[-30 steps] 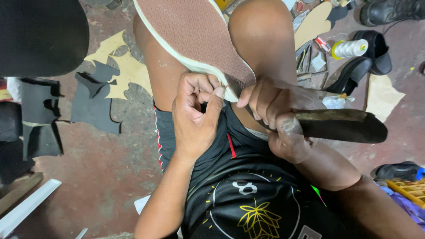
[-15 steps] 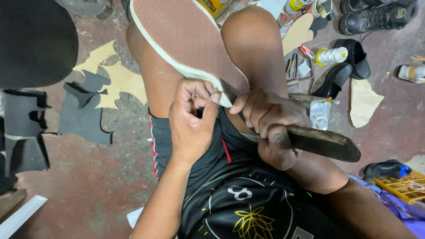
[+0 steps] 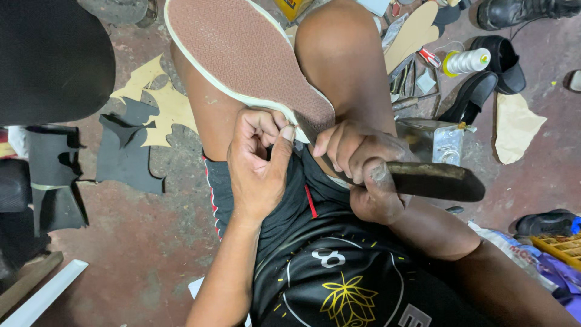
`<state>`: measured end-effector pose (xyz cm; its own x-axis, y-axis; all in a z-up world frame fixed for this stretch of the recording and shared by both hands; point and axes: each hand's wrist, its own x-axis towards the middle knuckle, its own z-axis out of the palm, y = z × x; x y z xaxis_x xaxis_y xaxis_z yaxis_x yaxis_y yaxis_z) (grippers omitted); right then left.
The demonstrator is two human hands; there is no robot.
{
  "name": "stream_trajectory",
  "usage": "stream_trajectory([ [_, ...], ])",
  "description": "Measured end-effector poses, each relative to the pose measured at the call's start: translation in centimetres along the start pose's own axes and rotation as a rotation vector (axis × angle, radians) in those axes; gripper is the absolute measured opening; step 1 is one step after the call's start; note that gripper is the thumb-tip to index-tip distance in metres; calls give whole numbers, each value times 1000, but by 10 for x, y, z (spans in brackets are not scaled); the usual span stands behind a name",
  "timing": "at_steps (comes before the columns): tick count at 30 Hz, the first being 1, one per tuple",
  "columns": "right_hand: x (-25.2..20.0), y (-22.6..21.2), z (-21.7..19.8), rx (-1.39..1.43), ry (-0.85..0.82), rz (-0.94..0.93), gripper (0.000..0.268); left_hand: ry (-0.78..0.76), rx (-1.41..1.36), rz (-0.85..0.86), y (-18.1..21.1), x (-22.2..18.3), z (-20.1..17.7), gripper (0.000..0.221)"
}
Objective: The person trims the edges of a rubber shoe sole using a curved blade and then hammers the sole onto a white shoe.
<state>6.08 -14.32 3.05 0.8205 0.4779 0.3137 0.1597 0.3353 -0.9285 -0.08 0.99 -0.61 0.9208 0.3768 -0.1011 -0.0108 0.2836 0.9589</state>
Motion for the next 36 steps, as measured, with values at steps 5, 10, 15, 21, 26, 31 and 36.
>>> stream_trajectory([
  [5,-2,-3,0,-101,-79,-81,42,-2,45,-11,4,0,0,18],
  [10,-2,-4,7,-198,-86,-169,40,2,104,-22,9,6,-2,16],
  [15,12,15,23,-259,-47,-391,37,19,183,16,10,13,-1,16],
  [21,12,12,15,-355,-194,-382,36,19,82,-21,9,11,-3,14],
  [26,-8,5,16,-144,29,-252,37,-13,-46,-32,7,7,-8,15],
  [31,-9,-5,9,-156,28,-167,39,-29,-63,-25,5,6,-8,16],
  [36,-3,14,14,-109,9,-235,42,-29,-49,-41,5,5,-8,16],
])
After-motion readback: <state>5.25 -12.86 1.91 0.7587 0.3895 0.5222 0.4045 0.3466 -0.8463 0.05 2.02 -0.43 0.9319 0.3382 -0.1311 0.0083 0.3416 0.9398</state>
